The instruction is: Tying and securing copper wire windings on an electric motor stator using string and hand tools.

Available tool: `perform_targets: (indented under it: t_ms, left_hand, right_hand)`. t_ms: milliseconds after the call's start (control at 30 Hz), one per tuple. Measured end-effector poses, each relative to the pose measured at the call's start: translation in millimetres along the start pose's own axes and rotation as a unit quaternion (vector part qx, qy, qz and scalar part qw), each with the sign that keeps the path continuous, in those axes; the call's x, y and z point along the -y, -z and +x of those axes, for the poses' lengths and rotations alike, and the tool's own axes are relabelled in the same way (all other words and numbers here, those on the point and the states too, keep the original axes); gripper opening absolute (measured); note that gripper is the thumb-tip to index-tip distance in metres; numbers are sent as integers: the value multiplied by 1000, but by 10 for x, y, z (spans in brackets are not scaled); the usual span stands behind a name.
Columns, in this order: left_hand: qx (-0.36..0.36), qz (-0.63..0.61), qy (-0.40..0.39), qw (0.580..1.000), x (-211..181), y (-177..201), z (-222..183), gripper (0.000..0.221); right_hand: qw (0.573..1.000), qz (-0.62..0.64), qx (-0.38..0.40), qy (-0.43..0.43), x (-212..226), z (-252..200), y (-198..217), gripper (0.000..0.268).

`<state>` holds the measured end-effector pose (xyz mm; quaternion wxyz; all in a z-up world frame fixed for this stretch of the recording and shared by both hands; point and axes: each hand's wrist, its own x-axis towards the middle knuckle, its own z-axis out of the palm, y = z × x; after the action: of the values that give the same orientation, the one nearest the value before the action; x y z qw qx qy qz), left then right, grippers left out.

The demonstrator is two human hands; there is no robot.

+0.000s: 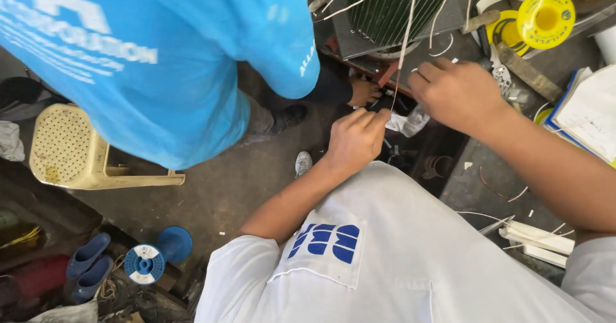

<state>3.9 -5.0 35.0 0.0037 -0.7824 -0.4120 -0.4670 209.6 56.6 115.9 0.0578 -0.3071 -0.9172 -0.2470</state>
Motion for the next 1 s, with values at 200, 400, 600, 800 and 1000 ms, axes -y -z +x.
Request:
perform_targets:
  t_ms: [200,400,600,800,1000]
  left_hand:
    - [32,25,-14,999,-79,204,139,17]
    - [16,47,-34,998,12,34,18,18]
    - [35,25,-29,999,108,-55,-16,16]
    - [37,25,-24,999,70,-37,-1,18]
    - [44,27,-26,998,63,-70,-64,19]
  right_hand:
    - [994,15,112,-3,108,29,302,15]
    - [990,114,74,25,182,-18,164,10]
    - [996,32,77,-12,-25,196,49,15]
    - [992,40,121,-2,-133,255,15,21]
    - [977,130,163,46,-3,131,147,14]
